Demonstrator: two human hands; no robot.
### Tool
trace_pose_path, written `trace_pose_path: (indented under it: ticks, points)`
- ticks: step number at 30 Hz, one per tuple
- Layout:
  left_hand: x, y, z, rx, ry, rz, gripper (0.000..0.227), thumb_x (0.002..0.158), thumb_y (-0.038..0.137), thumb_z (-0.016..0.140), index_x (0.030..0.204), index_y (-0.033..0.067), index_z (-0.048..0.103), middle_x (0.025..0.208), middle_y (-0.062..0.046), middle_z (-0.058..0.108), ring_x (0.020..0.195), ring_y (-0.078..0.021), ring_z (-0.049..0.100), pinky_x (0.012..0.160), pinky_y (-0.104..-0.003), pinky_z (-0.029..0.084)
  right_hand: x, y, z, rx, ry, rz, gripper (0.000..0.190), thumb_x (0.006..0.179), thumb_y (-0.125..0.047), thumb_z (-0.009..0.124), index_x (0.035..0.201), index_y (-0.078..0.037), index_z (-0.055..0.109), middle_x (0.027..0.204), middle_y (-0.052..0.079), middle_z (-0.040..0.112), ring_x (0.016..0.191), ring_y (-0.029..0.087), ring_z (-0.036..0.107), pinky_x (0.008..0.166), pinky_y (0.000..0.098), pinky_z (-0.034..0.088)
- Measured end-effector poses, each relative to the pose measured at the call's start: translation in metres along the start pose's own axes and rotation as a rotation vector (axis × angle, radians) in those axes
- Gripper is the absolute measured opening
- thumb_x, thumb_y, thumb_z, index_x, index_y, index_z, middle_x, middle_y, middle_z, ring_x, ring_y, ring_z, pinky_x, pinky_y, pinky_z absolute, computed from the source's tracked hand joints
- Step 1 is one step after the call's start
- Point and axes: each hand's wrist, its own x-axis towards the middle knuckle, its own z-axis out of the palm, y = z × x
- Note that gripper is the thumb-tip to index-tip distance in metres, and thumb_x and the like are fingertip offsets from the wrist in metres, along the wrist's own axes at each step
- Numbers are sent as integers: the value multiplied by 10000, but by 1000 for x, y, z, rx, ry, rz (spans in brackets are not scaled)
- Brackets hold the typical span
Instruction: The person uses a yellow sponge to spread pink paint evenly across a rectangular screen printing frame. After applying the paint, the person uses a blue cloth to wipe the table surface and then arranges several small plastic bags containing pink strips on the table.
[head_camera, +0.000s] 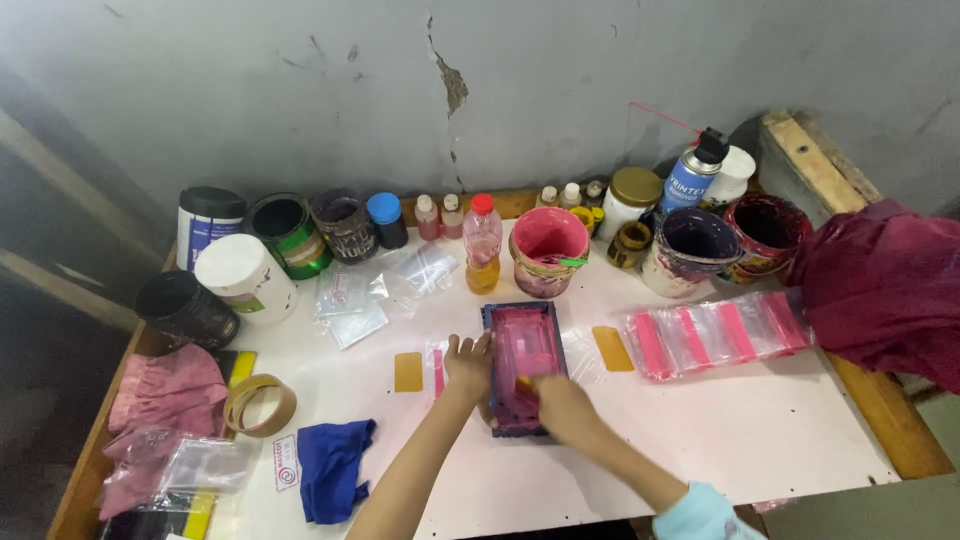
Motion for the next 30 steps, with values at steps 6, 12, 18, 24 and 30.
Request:
trace_pose_path:
  ticks: [6, 12, 18, 24, 30]
  points:
    - [15, 3, 12, -4, -12, -26, 645, 1053, 123, 250, 1656, 286, 89, 1721, 109, 136, 1431, -201, 297, 1087, -549, 135, 83, 21, -50, 170, 135, -147, 207, 915, -98, 607, 1020, -89, 784, 928, 147, 789, 908, 362, 761, 837, 419, 577]
    - [6, 1, 3, -3, -2, -26, 633, 1065, 96, 254, 1651, 285, 104, 1720, 115, 145, 1405, -196, 317, 1082, -549, 149, 67, 37, 18, -308, 162, -390, 290, 928, -6, 578, 1167, -75, 727, 1030, 144, 769, 994, 310, 744, 862, 410, 586]
    - [114, 6, 76, 135, -149, 58, 1636, 506, 810, 814, 1651, 154, -153, 1740, 29, -113, 1544, -217, 143, 1231, -475, 38, 0, 40, 23, -78, 117, -574, 332, 852, -24, 584, 1170, -103, 635, 987, 106, 659, 889, 341, 632, 797, 438, 520]
    - [10, 0, 6, -12, -37, -16, 673, 1048, 98, 278, 1665, 241, 50, 1736, 112, 90, 1431, -203, 303, 1095, -554, 119, 106, 54, -9, -68, 286, -354, 316, 1018, -75, 449, 1222, -112, 687, 1194, 124, 725, 1176, 305, 657, 1051, 425, 495]
    - [17, 1, 12, 2, -11, -15, 683, 1036, 83, 281, 1661, 247, 59, 1727, 106, 129, 1400, -199, 339, 1076, -556, 135, 126, 55, 5, -122, 320, -249, 349, 964, -25, 473, 1166, -196, 701, 1006, 27, 716, 1068, 251, 695, 1006, 349, 523]
